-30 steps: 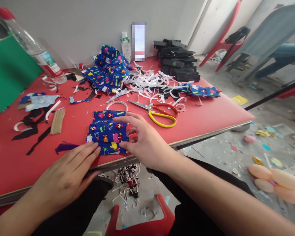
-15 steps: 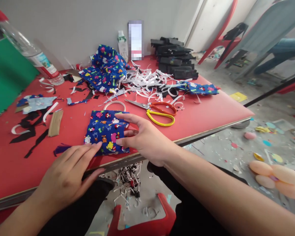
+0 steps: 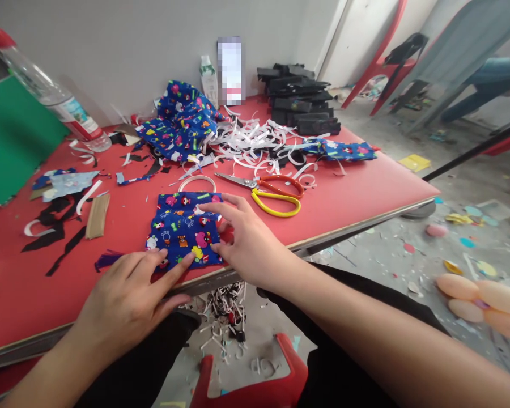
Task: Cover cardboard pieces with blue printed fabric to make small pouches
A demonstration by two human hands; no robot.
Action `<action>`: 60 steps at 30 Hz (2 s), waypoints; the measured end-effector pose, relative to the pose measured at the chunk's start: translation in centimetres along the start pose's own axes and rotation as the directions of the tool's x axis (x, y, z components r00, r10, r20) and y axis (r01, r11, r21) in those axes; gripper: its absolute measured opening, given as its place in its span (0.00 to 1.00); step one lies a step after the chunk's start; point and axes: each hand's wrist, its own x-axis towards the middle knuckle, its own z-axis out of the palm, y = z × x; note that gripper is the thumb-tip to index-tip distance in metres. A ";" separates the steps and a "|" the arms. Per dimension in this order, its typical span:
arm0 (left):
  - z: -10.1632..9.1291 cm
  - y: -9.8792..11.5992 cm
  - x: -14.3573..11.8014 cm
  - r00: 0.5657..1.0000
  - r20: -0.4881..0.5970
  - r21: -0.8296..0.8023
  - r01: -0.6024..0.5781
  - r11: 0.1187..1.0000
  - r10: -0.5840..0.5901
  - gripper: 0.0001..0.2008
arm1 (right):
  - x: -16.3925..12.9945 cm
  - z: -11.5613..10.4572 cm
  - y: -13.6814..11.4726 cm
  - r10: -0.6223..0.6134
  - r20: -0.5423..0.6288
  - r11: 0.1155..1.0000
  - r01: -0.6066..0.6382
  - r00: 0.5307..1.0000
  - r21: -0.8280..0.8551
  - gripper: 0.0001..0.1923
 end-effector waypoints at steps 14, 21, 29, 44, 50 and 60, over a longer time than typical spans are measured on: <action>1.5 2.6 -0.2 0.997 0.069 -0.037 0.036 0.999 -0.033 0.33 | 3.5 0.8 -0.1 0.070 -0.125 0.994 -0.080 0.990 -0.079 0.23; 1.3 2.7 -0.2 0.986 0.140 -0.070 0.102 0.992 -0.091 0.42 | 5.8 0.7 0.7 -0.002 -0.174 0.991 -0.022 0.985 -0.133 0.17; 1.4 2.7 -0.3 0.982 0.149 -0.100 0.128 0.987 -0.112 0.45 | 3.2 0.2 0.1 -0.068 -0.177 0.969 0.023 0.982 -0.248 0.22; 1.3 2.8 -0.2 0.983 0.135 -0.135 0.145 0.980 -0.127 0.38 | 0.4 -3.2 2.9 -0.527 0.315 0.810 0.579 0.789 -0.097 0.11; 1.2 2.8 0.0 0.979 0.157 -0.140 0.155 0.978 -0.132 0.36 | 0.3 -3.3 2.8 -0.552 0.319 0.779 0.612 0.771 -0.132 0.07; 1.3 2.8 -0.1 0.972 0.170 -0.169 0.191 0.967 -0.162 0.39 | 0.0 -3.3 2.0 -0.480 0.358 0.796 0.569 0.801 -0.206 0.05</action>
